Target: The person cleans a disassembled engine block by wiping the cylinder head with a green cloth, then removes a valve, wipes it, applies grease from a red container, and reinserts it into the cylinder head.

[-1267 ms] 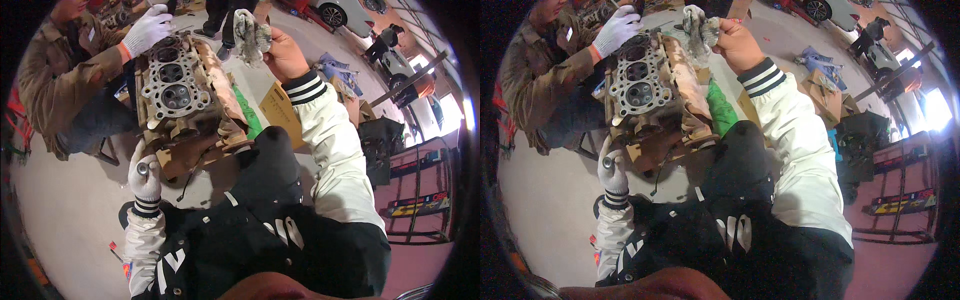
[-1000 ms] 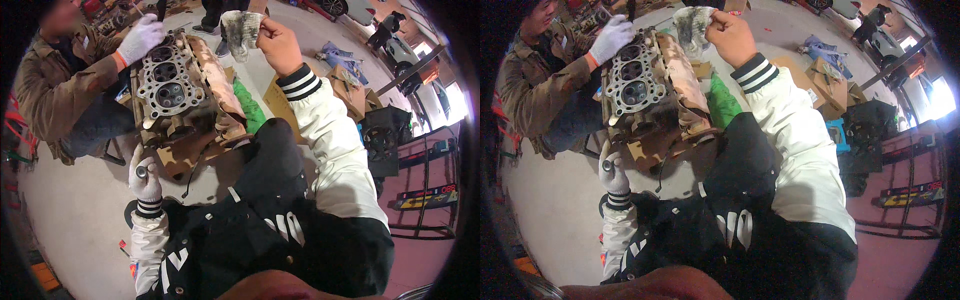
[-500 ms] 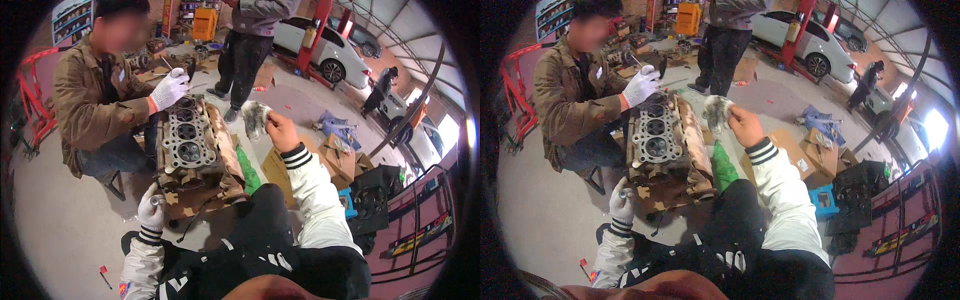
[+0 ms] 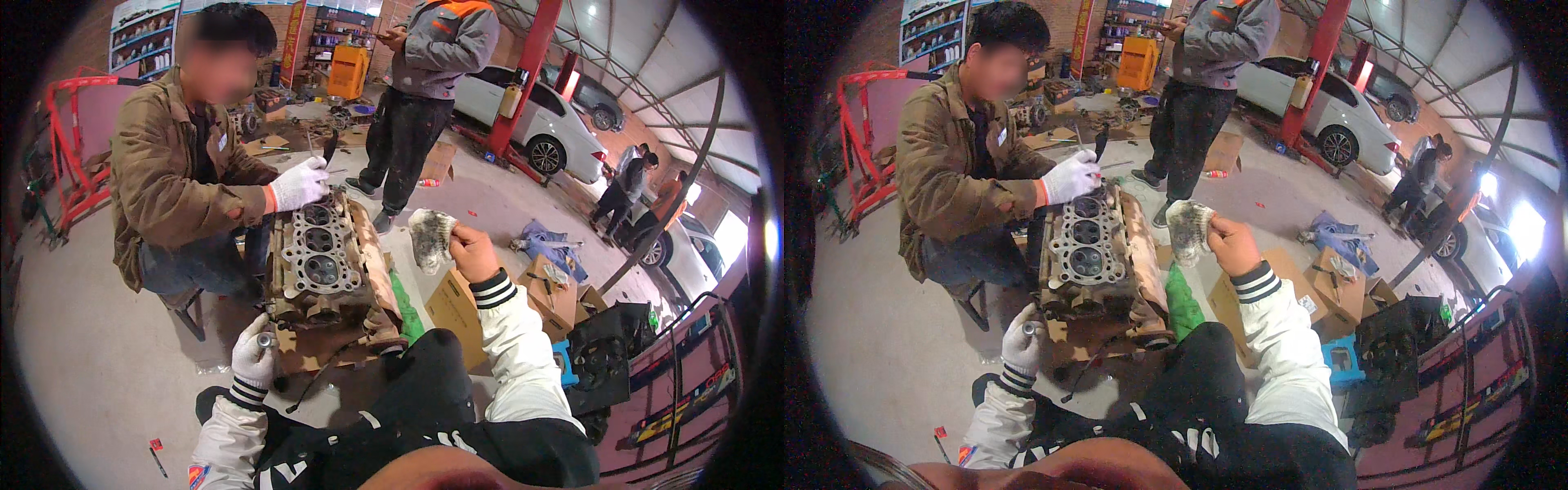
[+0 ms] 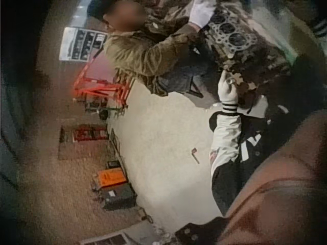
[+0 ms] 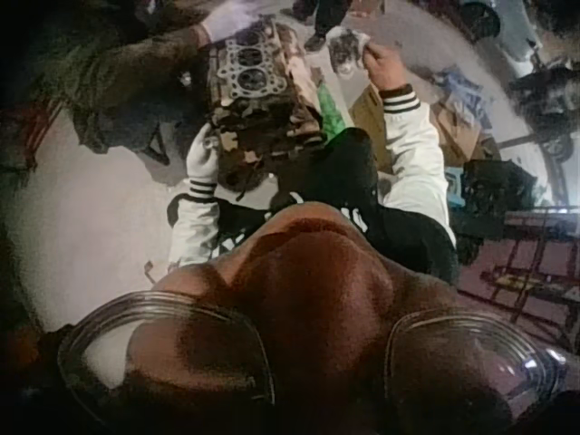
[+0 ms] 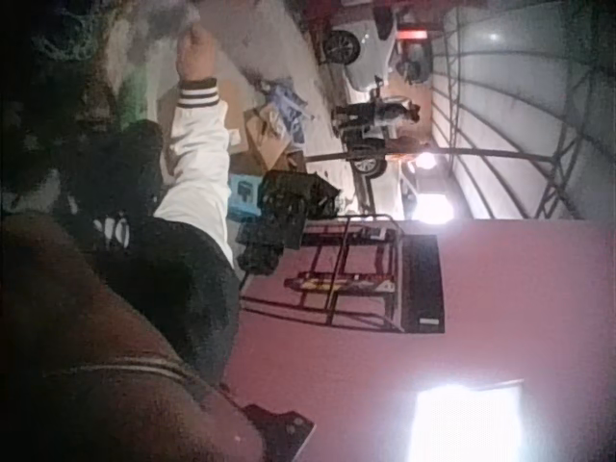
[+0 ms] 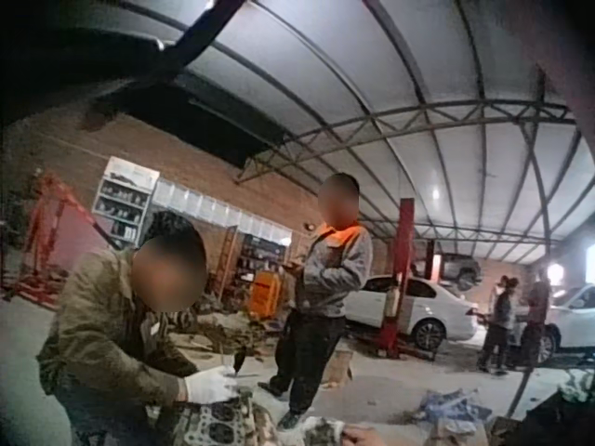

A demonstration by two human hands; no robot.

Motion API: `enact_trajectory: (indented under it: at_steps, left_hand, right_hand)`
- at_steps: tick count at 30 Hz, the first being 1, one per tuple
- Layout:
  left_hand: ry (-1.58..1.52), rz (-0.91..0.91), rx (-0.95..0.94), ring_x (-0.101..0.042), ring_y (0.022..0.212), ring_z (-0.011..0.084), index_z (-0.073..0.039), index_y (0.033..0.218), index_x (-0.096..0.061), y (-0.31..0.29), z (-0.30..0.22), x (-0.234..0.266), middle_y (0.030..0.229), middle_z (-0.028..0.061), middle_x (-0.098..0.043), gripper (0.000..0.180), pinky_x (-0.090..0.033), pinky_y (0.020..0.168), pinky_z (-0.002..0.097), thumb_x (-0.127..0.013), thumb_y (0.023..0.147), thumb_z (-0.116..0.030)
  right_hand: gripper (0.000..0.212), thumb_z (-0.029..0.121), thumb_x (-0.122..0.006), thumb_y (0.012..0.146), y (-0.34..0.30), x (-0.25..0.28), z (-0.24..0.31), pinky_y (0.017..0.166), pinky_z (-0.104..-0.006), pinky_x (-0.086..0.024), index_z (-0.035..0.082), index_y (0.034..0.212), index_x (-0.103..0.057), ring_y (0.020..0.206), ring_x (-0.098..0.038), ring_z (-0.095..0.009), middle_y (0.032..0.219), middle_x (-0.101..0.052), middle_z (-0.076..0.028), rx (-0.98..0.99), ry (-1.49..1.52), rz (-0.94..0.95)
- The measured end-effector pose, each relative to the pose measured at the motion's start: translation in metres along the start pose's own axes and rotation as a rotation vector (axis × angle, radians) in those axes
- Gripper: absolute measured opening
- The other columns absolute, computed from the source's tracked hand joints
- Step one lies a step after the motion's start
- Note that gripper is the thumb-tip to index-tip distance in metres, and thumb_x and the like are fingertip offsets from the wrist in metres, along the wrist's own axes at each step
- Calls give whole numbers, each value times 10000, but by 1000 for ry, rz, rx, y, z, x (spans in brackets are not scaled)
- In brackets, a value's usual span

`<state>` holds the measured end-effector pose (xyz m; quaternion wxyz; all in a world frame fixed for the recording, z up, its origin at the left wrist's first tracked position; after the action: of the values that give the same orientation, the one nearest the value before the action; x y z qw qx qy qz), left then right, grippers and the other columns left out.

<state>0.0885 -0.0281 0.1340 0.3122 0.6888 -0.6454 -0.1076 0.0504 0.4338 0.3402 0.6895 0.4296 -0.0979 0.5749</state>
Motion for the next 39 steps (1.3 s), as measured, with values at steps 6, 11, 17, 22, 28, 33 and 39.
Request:
enact_trajectory:
  at_steps: [6,11,17,22,28,33,39]
  left_hand:
    - [46,34,-21,-680,1114,360,29,1010,-711,5,-7,-2,1233,253,-702,143,-520,997,417,-649,900,-38]
    - [7,9,68,-639,928,163,81,1375,-581,-4,-4,-1,1034,89,-693,395,-517,922,307,-604,1010,-68]
    - [-59,-27,33,-650,1068,212,86,1257,-651,-1,1,-4,1245,172,-673,307,-502,988,327,-651,1013,-100]
    - [70,-33,-68,-654,1116,298,47,1086,-705,1,-31,2,1285,222,-659,196,-502,1007,397,-671,987,-120]
    - [93,690,-248,-694,903,305,-65,1005,-682,-36,-56,-31,1147,137,-717,152,-530,773,414,-697,861,-110]
    - [167,1042,-3,-691,889,305,-116,1000,-731,-54,-16,-73,1147,84,-723,173,-534,740,429,-692,923,-266]
    - [123,1035,71,-695,1003,354,-70,1056,-732,-48,6,-89,1123,124,-715,225,-560,859,449,-707,934,-257]
  right_hand:
    - [406,190,-693,915,4,-5,8,685,-307,-497,67,1300,-659,700,-586,-124,782,-632,-54,55,58,-78]
    - [454,236,-709,913,1,-2,13,696,-320,-518,118,1348,-660,724,-611,-123,926,-736,-68,86,-71,-233]
    - [384,90,-680,947,-1,-17,-16,538,-206,-403,34,1325,-641,614,-532,-36,962,-730,29,-9,490,-211]
    - [369,133,-725,930,-2,-38,-48,581,-197,-400,52,1282,-650,659,-541,-44,922,-683,45,-92,534,-186]
    - [399,52,-733,928,-4,-65,-80,583,-199,-398,17,1311,-631,702,-573,-65,1011,-703,-9,-125,699,-218]
    - [443,30,-755,907,6,-77,-83,763,-251,-479,-8,1328,-620,905,-648,-130,1135,-717,-63,-58,644,-220]
    - [475,23,-777,891,3,-101,-82,954,-314,-548,-30,1333,-612,1093,-701,-200,1232,-720,-108,-36,535,-223]
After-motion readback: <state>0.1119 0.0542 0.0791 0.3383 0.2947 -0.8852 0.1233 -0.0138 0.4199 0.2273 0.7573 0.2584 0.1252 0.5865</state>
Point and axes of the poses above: each hand's wrist, its own y-axis towards the middle knuckle, its own x-axis out of the back of the hand, z = x × y, the point moved 6 cm from there along y, towards the middle knuckle
